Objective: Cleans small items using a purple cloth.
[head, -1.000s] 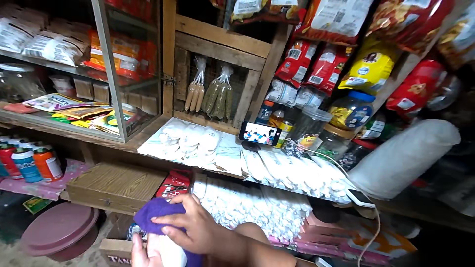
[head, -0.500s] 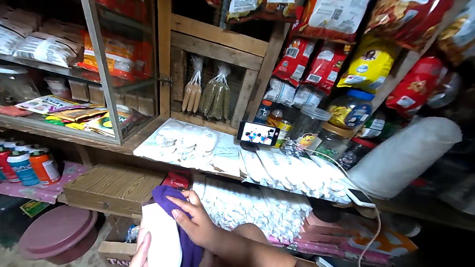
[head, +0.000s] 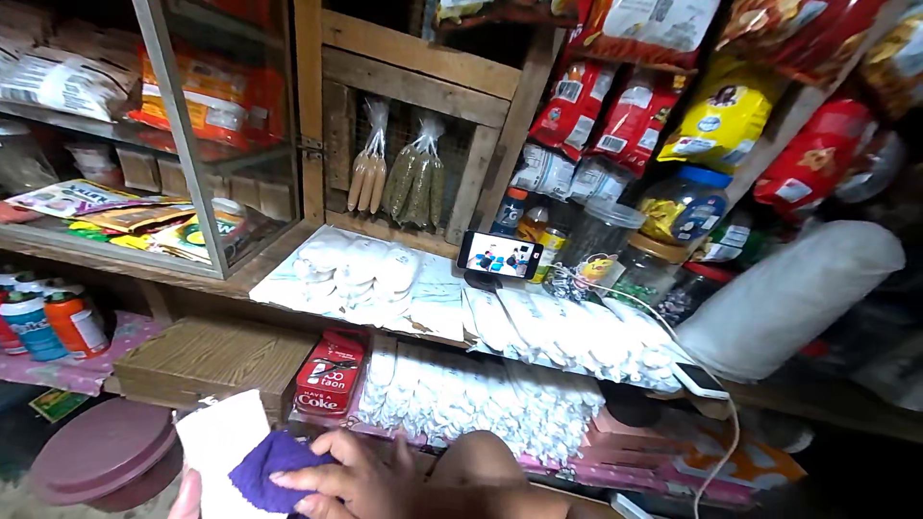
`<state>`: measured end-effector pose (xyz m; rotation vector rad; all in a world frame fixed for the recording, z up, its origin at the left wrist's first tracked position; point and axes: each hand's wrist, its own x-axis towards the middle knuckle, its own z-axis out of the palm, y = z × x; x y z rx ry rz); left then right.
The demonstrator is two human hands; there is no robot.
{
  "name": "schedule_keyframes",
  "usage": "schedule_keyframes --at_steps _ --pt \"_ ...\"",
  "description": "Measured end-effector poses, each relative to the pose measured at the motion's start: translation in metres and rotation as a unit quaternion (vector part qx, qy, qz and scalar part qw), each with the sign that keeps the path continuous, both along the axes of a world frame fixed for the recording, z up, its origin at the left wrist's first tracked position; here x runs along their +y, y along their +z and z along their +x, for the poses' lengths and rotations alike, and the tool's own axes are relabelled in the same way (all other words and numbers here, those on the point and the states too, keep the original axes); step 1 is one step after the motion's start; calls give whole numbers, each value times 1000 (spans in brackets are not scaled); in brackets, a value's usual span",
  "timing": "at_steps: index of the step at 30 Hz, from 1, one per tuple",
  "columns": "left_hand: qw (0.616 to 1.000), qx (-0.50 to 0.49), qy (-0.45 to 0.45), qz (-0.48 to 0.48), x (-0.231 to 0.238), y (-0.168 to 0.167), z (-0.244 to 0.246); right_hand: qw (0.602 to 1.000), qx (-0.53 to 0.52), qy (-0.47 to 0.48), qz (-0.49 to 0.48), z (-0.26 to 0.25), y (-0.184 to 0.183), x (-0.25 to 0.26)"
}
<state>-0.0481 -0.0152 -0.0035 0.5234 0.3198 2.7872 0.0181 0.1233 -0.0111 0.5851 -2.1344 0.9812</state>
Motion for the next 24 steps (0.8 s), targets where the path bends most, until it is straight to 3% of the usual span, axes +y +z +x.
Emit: schedule_keyframes --at_steps 2,5,8,11,14,18,24 --pt "999 -16 -11 43 0 3 -3 1000 0 17 22 5 1 -5" --pt "998 -50 22 32 -2 2 -5 998 14 33 61 8 4 -10" --pt "998 -59 -5 33 2 1 3 995 22 17 98 8 12 -12" --pt "1000 15 -20 5 13 -10 12 991 19 -14 128 5 25 -4" --pt "998 12 21 -58 22 0 26 993 10 -52 108 -2 34 10" --pt "997 13 -54 -46 30 2 36 993 4 -103 51 -12 37 29" --pt "996 -4 -72 -57 32 -4 36 995 -10 -96 -6 -16 30 37"
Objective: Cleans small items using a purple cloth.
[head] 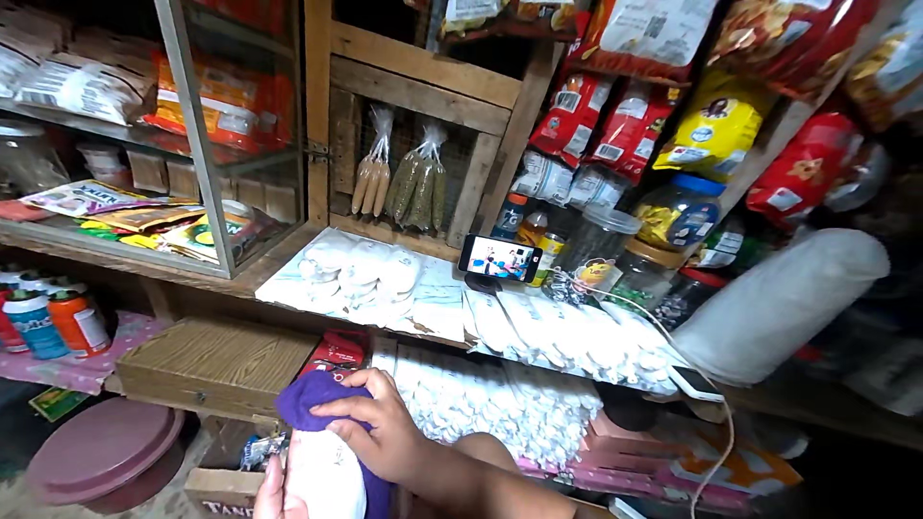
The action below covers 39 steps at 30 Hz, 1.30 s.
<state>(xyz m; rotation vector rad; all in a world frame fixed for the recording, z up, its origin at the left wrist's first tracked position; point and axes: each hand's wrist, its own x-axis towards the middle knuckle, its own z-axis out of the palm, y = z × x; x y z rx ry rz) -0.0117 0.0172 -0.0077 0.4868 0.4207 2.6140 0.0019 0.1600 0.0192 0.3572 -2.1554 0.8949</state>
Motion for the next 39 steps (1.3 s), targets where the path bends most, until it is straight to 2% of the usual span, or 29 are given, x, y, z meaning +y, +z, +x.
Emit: schedule_keyframes --at_steps 4,6,9,12,19,21,26,31,39 --pt "996 -25 80 -35 -6 5 -6 998 -1 46 37 7 -3 -11" --pt "994 -15 102 -22 -8 11 -10 996 -3 75 56 10 -6 -17" --pt "994 -23 103 30 -14 4 -25 990 6 117 72 13 -11 -26" --pt "993 -73 82 47 -26 4 -36 984 5 155 83 16 -11 -33" --pt "989 -94 92 67 -33 -1 -55 971 -1 216 102 17 -4 -35" --pt "992 -76 71 74 -32 0 -49 977 3 191 89 14 -2 -30" --pt "998 -28 64 -3 -22 13 -22 995 -3 82 65 4 8 -12" --pt "999 37 -19 4 -7 3 -3 999 28 -8 20 2 15 3" --pt "998 43 -36 17 -6 3 0 999 7 -19 26 1 9 0"
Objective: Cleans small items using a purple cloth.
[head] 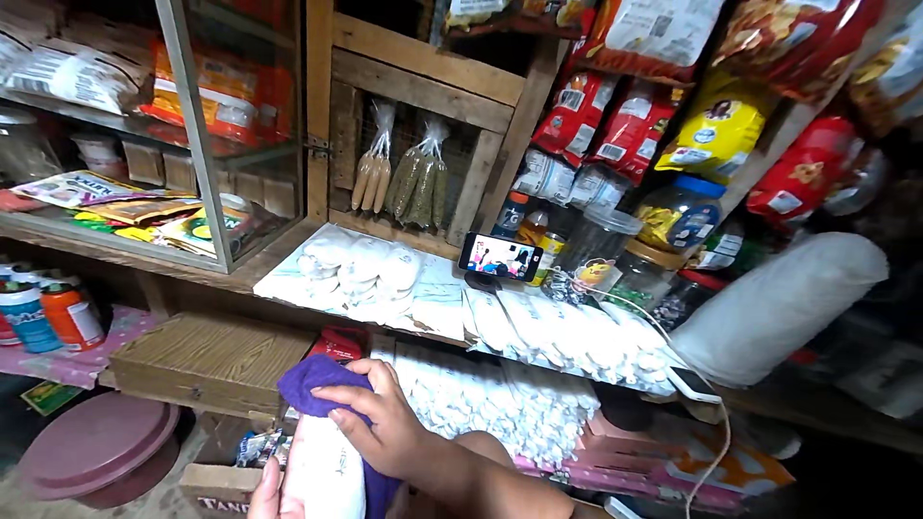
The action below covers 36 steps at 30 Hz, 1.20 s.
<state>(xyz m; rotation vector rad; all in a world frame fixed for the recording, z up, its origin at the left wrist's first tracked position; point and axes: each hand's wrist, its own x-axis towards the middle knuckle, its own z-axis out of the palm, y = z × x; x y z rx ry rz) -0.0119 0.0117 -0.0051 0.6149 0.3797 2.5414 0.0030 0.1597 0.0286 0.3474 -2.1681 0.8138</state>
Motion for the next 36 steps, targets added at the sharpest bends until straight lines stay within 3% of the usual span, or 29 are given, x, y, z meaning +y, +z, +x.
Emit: schedule_keyframes --at_steps 28,36 --pt "999 -42 10 -13 1 -3 -6 1000 -24 2 3 6 -4 -11" --pt "996 -51 57 -40 -1 3 -5 999 -14 8 49 2 -12 -13"
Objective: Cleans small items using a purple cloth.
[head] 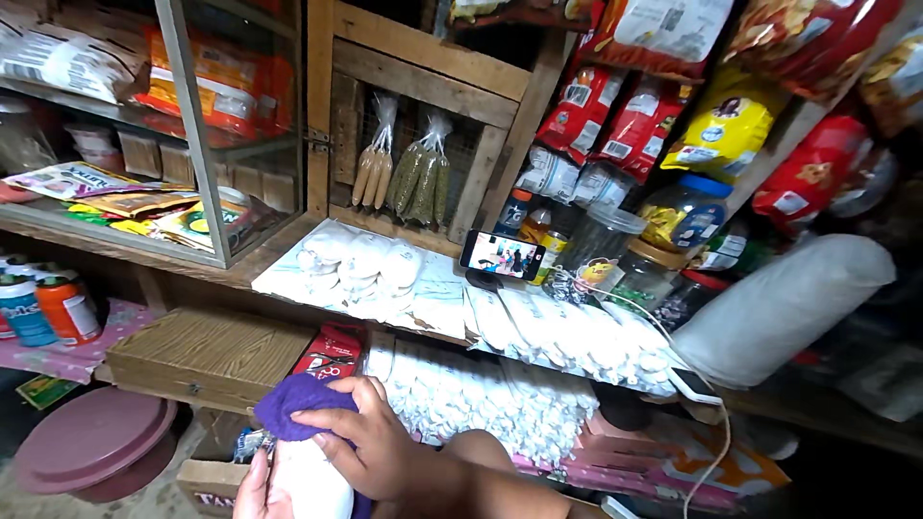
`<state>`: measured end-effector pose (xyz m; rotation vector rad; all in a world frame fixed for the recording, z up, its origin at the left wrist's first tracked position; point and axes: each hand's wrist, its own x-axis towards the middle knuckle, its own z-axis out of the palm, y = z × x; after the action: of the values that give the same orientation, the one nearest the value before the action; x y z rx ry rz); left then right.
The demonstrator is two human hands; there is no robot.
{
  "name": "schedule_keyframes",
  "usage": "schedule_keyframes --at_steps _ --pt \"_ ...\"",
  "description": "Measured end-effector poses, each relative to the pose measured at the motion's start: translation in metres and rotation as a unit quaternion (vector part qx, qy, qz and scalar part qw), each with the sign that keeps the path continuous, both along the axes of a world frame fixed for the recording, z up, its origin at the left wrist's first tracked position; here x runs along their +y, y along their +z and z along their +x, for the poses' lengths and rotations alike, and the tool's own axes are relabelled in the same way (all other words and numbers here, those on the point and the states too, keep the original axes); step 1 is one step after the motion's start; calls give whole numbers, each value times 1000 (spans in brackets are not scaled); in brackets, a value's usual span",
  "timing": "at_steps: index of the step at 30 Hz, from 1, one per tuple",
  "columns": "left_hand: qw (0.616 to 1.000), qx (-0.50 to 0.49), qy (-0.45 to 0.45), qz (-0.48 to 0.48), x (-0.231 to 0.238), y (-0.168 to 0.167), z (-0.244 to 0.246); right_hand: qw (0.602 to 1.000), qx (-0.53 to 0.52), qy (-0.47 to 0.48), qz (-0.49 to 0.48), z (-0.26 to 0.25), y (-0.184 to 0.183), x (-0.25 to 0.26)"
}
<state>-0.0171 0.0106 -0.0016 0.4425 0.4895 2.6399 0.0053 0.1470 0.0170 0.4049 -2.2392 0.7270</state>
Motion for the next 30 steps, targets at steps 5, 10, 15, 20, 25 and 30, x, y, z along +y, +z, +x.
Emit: schedule_keyframes --at_steps 5,10,15,20,25,30 --pt "998 -16 54 -6 -7 6 -6 999 -4 35 23 6 1 -12" --pt "994 -14 103 39 -10 26 -8 997 12 64 50 11 0 -26" --pt "992 14 57 110 -20 -1 -29 993 17 106 39 16 -6 -38" --pt "987 -46 41 147 -27 2 -37 989 32 142 33 19 -5 -46" --pt "981 -4 29 191 -32 -10 -51 985 35 165 47 19 -6 -48" --pt "982 4 58 181 -34 -9 -55 981 30 181 64 21 -1 -44"
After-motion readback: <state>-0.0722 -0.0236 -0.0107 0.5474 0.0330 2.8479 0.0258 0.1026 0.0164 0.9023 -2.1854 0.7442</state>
